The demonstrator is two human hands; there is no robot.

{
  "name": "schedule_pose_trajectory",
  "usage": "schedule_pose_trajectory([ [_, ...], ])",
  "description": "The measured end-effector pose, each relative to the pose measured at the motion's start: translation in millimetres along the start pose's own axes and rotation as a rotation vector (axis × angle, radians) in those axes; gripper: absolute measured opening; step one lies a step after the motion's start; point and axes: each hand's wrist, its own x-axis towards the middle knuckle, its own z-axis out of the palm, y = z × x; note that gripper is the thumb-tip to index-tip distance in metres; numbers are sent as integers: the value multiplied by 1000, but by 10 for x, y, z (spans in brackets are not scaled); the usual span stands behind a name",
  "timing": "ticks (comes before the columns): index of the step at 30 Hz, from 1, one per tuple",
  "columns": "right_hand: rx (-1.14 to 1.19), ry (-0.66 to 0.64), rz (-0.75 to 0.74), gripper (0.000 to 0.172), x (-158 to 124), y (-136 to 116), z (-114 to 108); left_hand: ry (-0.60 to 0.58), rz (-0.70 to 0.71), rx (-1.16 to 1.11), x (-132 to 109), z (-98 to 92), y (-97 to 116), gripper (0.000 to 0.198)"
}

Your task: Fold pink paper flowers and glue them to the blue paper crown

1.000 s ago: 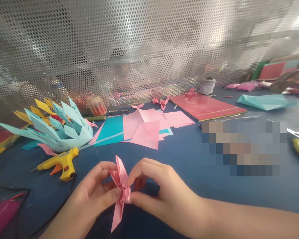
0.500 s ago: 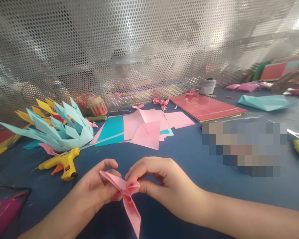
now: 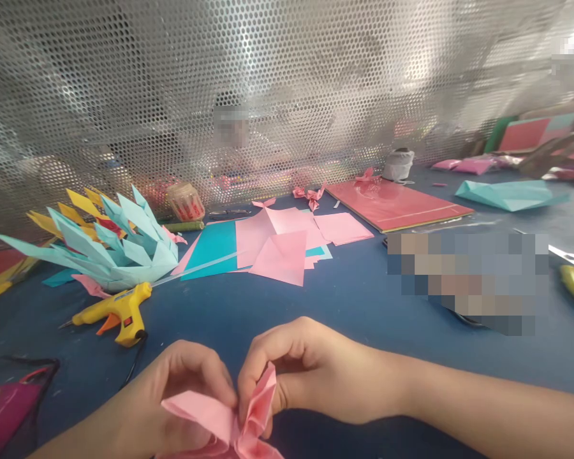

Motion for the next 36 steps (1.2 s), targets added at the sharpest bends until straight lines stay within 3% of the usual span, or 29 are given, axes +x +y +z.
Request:
schedule_pose_trajectory([
  [3, 27, -15, -9, 19, 3, 0, 3, -60, 3, -10, 5, -24, -5, 20],
  [8, -1, -30, -13, 16, 13, 20, 4, 4, -25, 2, 18, -19, -39, 22],
  [11, -32, -25, -1, 12, 16, 38, 6, 37, -50, 70, 53, -25, -82, 11],
  [17, -63, -35, -12, 20, 26, 40, 31, 1, -67, 134, 62, -37, -114, 13],
  [24, -63, 25, 11, 16, 39, 56, 38, 173, -120, 169, 95, 15, -74, 17],
  [27, -143, 39, -37, 14, 44, 85, 14, 273, -57, 106, 123, 39, -75, 23],
  [31, -229, 177, -104, 13, 48, 103, -4, 366, 15, 31, 111, 75, -61, 12],
  [36, -34, 190, -54, 12, 23, 90, 36, 470, 110, -43, 88, 90, -57, 10],
])
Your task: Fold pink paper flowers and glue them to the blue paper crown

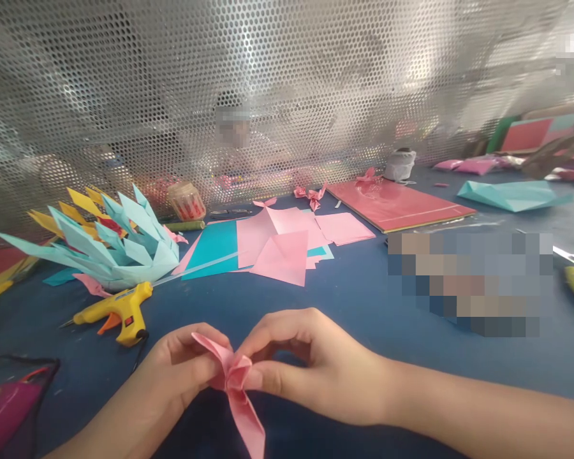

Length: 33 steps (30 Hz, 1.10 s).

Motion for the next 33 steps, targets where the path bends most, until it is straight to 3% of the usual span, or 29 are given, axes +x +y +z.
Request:
schedule_pose_trajectory([
  [3, 205, 3, 44, 25, -15, -3, 30, 38, 23, 11, 18, -37, -21, 11],
  [7, 321, 100, 80, 19, 13, -2, 48, 60, 13, -4, 44, -89, -56, 12],
  [13, 264, 221, 174, 16, 53, 32, 37, 100, 93, -3, 28, -59, -30, 12],
  [17, 92, 292, 146, 3, 39, 60, 23, -8, 305, 309, 22, -53, -12, 6],
  [20, -76, 255, 63, 11, 19, 50, 14, -53, 434, 523, 18, -41, -22, 7],
  [27, -472, 163, -279, 31, -26, 37, 8, -75, 466, 604, -17, -8, -48, 14],
  [30, -586, 169, -422, 32, -53, 52, 20, -39, 566, 618, -36, -18, -63, 18],
  [33, -647, 181, -467, 29, -78, 56, 41, 42, 665, 653, -56, -6, -78, 17],
])
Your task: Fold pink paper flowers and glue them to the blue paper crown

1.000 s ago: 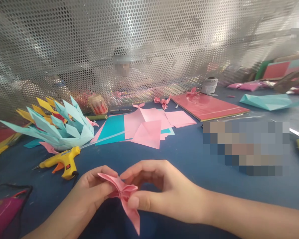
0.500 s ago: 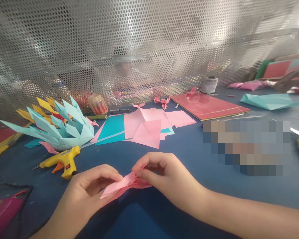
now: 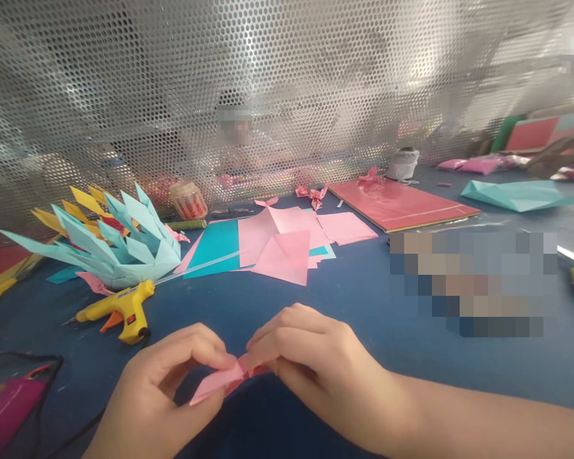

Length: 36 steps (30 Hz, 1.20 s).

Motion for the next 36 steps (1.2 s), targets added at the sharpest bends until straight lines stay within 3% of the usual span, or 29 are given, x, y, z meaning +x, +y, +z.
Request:
schedule_pose_trajectory([
  [7, -4, 10, 107, 22, -4, -57, 29, 48, -95, 40, -22, 63, 63, 10],
  [13, 54, 25, 132, 22, -4, -48, 29, 87, -159, -121, -34, 44, 82, 10],
  [16, 62, 17, 128, 23, 25, -28, 5, 24, -331, -314, -14, 20, 64, 9],
  [19, 87, -4, 153, 23, 66, 0, -18, -110, -489, -511, 11, -2, 34, 13],
  [26, 453, -57, 402, 16, 105, 50, 7, -344, -580, -887, 18, -13, -2, 20],
  [32, 209, 34, 143, 15, 175, -27, -27, -280, -511, -805, 5, -26, 40, 19],
  [35, 200, 31, 132, 5, 287, -68, -67, -201, -479, -736, 8, -75, 100, 18],
  [36, 210, 29, 152, 15, 343, -65, -74, -167, -477, -726, 12, -98, 125, 18],
])
